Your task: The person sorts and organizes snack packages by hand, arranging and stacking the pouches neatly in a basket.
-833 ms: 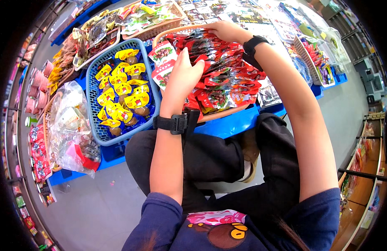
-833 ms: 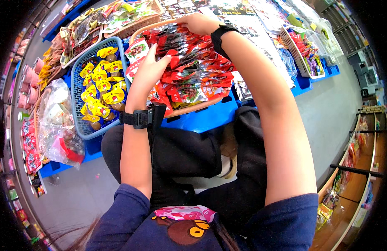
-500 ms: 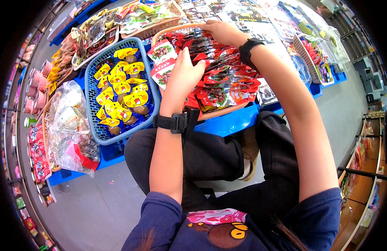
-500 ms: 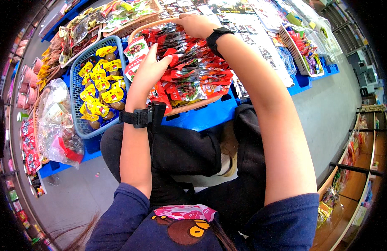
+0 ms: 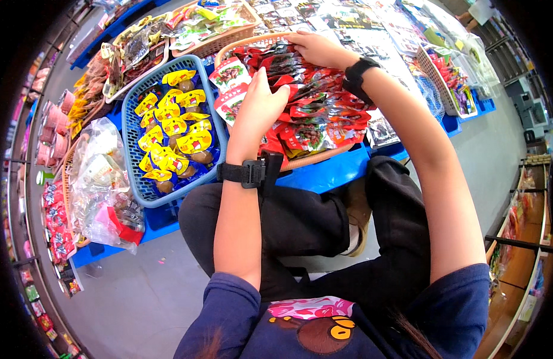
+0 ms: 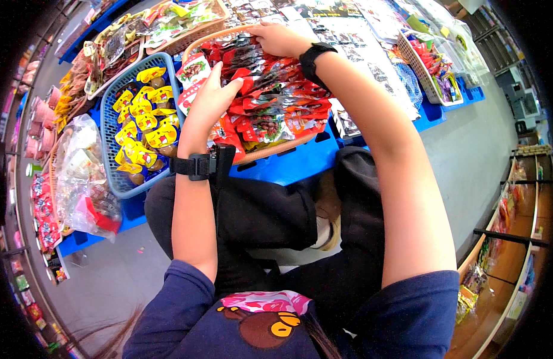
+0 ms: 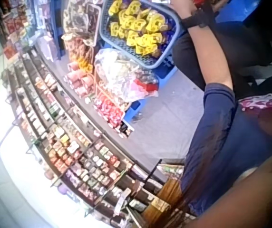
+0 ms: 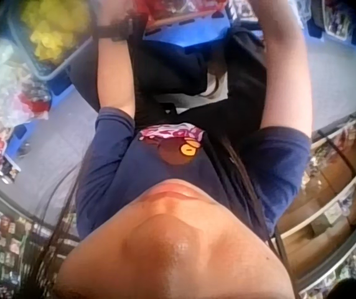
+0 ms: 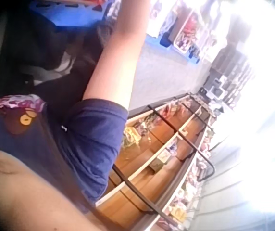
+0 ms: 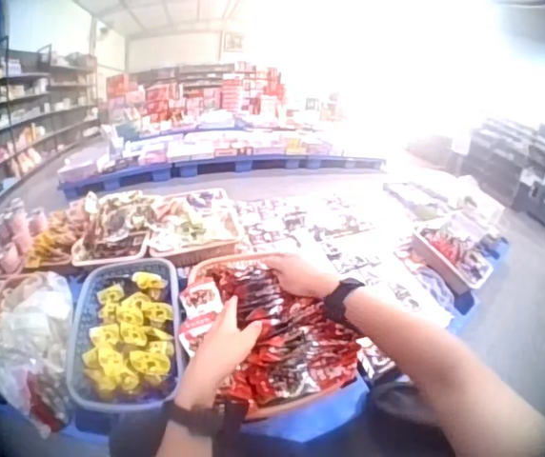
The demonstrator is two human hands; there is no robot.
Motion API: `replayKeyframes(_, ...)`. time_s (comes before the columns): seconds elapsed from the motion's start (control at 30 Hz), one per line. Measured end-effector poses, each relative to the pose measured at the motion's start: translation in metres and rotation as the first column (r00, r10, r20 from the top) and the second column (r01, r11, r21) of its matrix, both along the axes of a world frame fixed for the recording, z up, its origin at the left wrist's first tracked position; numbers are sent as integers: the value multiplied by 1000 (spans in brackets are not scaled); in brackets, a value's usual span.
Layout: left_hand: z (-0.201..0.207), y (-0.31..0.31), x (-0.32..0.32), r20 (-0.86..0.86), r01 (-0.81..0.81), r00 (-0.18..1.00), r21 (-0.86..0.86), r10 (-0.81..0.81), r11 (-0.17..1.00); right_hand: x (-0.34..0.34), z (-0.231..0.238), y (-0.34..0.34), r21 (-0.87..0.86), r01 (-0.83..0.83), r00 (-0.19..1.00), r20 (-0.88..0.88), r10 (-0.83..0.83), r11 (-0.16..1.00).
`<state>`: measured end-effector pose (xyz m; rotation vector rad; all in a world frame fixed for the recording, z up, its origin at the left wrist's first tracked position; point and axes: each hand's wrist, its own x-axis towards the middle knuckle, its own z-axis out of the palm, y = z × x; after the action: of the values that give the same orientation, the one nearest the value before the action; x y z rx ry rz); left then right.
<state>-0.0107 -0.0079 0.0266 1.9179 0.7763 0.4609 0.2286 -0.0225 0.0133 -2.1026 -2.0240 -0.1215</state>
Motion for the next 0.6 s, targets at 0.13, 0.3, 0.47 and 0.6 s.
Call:
replayKeyframes(0.13,-4,4,-2,-3,28,1000,27,-28,999,-14,18,-12,276,-82,982,-141,124,958)
replayKeyframes(0.3,-6,1,-3,16,-15,1000,103,13,995,-47,46,-46,195,4,960,-277,51,981)
replayKeyframes(0.47,-4,-2,0,-95,90,992,108,-80,990,-63,49,-100,187,-28,972,-225,70,982)
replayKeyframes(0.6,-2,2,-4,-64,148,988,69,-143,987,-56,36,-124,265,78,952,-304,7,961)
